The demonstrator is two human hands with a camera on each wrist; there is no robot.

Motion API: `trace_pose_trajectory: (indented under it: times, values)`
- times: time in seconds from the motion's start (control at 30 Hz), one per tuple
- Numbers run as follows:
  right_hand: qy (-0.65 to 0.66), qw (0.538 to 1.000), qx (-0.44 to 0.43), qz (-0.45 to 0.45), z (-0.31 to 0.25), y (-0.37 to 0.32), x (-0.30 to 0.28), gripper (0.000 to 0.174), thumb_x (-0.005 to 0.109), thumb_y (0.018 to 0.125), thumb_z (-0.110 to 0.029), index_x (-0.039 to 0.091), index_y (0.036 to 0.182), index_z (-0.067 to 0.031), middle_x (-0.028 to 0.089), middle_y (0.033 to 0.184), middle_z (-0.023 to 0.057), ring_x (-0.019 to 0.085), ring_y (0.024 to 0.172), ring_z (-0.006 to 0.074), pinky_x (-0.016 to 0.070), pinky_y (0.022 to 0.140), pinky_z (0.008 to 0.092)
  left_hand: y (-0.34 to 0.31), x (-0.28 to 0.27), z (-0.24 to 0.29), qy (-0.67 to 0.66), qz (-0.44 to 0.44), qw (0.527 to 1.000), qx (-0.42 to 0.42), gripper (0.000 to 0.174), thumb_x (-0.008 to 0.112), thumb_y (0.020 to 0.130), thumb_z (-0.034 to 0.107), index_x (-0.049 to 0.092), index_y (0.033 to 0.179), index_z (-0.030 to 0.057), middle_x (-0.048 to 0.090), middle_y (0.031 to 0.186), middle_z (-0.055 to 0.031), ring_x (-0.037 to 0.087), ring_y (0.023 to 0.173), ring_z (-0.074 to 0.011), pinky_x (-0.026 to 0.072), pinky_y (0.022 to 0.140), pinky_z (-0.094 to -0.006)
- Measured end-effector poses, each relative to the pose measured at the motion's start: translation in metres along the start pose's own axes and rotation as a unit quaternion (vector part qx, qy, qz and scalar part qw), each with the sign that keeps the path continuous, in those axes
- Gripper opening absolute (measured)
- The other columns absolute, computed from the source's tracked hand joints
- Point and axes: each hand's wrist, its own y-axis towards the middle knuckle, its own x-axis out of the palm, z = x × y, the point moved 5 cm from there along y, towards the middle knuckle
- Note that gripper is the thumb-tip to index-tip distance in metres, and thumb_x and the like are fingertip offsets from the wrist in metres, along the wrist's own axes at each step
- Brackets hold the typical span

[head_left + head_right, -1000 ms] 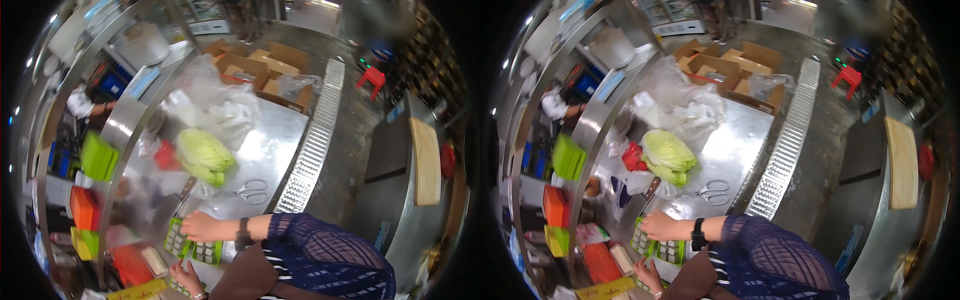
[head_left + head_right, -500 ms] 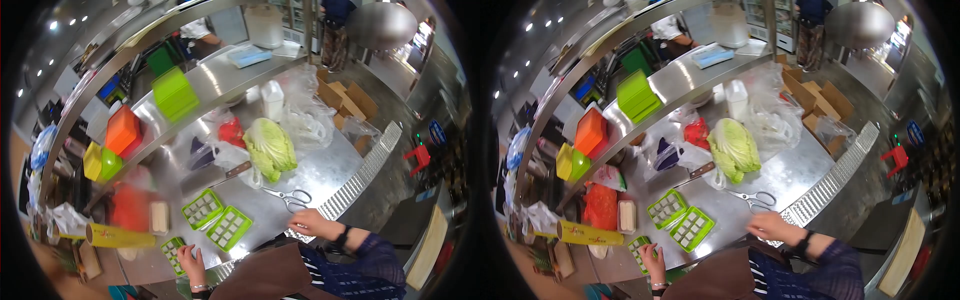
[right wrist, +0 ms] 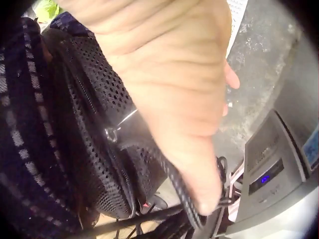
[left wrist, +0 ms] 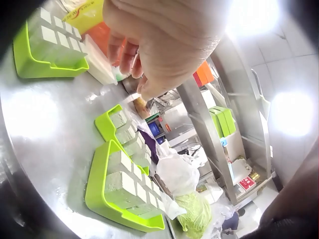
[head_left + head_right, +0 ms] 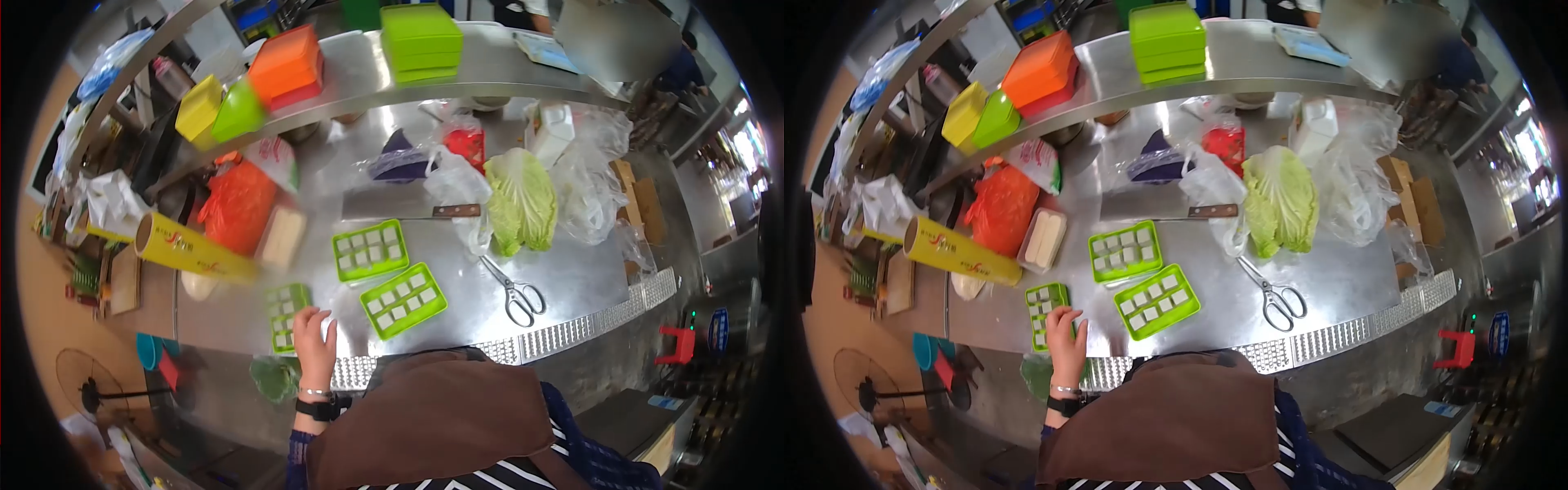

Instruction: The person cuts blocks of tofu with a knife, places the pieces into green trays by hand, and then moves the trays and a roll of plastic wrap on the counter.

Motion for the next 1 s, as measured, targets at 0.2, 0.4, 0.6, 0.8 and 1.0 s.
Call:
trace_pose_trajectory:
  times: [0.2,0.4,0.6,0.8,1.0]
  values:
    - [0.065,0.998,0.002,0.008,-0.015,0.016,-0.019,0.032,0.065,0.097,-0.023,0.070,0.124,-0.0065,0.076,0.110,0.0110,0.073,0.095,0.0301,0.0585,0.087,0.0407,-0.001,-0.001,-0.014,-0.004,0.007,1.000,-0.023,0.022,0.077,0.086,0.006,0.073,0.108,0.0042,0.064,0.121,-0.0169,0.063,0.110,-0.0362,0.0516,0.094,-0.0451]
    - [0.099,0.995,0.014,-0.013,-0.025,0.030,-0.037,0.033,0.065,0.098,-0.021,0.068,0.127,-0.0060,0.076,0.110,0.0098,0.073,0.094,0.0278,0.0585,0.087,0.0389,-0.008,-0.001,-0.031,-0.007,0.015,0.999,-0.039,0.022,0.077,0.086,0.005,0.073,0.108,0.0049,0.064,0.122,-0.0165,0.063,0.110,-0.0371,0.0519,0.094,-0.0458]
    - [0.128,0.991,0.022,-0.027,-0.035,0.041,-0.052,0.034,0.065,0.099,-0.020,0.065,0.130,-0.0056,0.075,0.110,0.0086,0.073,0.093,0.0255,0.0584,0.086,0.0370,-0.013,-0.006,-0.044,0.006,0.018,0.998,-0.052,0.022,0.076,0.086,0.006,0.073,0.108,0.0051,0.064,0.121,-0.0162,0.063,0.111,-0.0369,0.0527,0.093,-0.0452]
    - [0.170,0.985,0.016,-0.029,-0.047,0.050,-0.067,0.036,0.065,0.099,-0.018,0.063,0.133,-0.0052,0.075,0.110,0.0074,0.072,0.093,0.0232,0.0583,0.085,0.0351,-0.016,-0.017,-0.047,0.016,0.021,0.997,-0.066,0.022,0.075,0.087,0.008,0.073,0.109,0.0055,0.064,0.122,-0.0160,0.063,0.112,-0.0373,0.0536,0.092,-0.0448]
    - [0.239,0.970,-0.023,-0.030,-0.067,0.058,-0.093,0.038,0.065,0.100,-0.017,0.061,0.136,-0.0048,0.075,0.111,0.0063,0.072,0.092,0.0209,0.0582,0.084,0.0333,-0.030,-0.022,-0.060,0.026,0.035,0.996,-0.079,0.023,0.076,0.087,0.008,0.073,0.109,0.0056,0.064,0.124,-0.0158,0.063,0.114,-0.0375,0.0537,0.094,-0.0455]
